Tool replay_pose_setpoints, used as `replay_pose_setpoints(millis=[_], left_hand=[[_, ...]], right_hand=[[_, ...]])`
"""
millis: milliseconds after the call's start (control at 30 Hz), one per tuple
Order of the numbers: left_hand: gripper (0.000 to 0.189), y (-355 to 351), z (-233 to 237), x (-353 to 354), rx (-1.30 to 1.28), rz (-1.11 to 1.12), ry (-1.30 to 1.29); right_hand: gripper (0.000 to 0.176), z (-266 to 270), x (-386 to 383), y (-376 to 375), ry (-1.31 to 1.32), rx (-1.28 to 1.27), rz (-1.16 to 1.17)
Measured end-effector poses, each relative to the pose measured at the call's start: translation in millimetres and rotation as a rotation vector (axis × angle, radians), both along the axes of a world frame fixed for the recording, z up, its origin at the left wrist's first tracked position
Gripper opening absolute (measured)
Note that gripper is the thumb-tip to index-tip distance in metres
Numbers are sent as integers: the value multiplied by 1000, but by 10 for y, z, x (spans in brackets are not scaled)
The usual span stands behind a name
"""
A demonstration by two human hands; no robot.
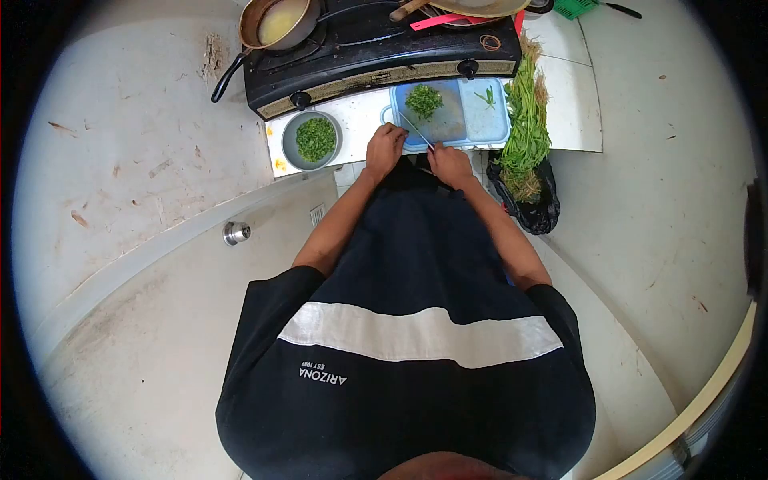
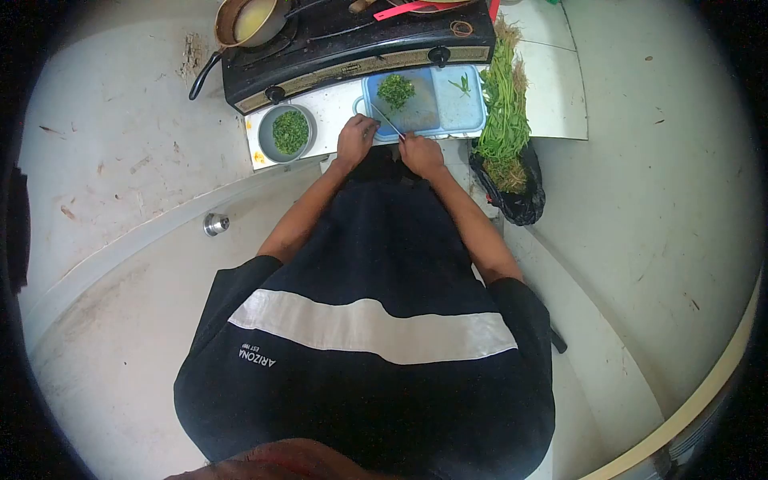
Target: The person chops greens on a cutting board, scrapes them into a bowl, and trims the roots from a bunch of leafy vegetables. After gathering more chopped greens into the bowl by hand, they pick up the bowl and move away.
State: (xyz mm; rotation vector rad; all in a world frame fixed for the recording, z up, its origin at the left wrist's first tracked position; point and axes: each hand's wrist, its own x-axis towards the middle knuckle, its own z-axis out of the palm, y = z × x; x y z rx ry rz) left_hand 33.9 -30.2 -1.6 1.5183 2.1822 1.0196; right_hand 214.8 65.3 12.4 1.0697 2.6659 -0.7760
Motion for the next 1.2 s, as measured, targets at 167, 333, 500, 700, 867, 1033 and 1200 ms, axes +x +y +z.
replay_pose_setpoints(millis=[167, 333, 500, 700, 867, 1033, 1200], left_hand=[[8, 106, 51, -16, -7, 0, 9], [8, 144, 15, -45, -29, -43, 58], [7, 114, 52, -8, -63, 1, 57], [7, 61, 13, 33, 24, 21, 1], [7, 71, 10, 25, 11, 27, -19], [7, 88, -24, 19, -20, 72, -113], [7, 179, -48, -21, 2, 48, -19]], right_hand=[[42, 16, 15, 27, 33, -2, 7], [41, 59, 17, 17, 88, 3, 15], [40, 65, 38, -13, 99, -11, 32], [39, -39, -38, -26, 73, -15, 13], [40, -4, -100, 26, 74, -10, 45], [42, -26, 0, 64, 31, 3, -16], [43, -59, 13, 83, 75, 8, 3]])
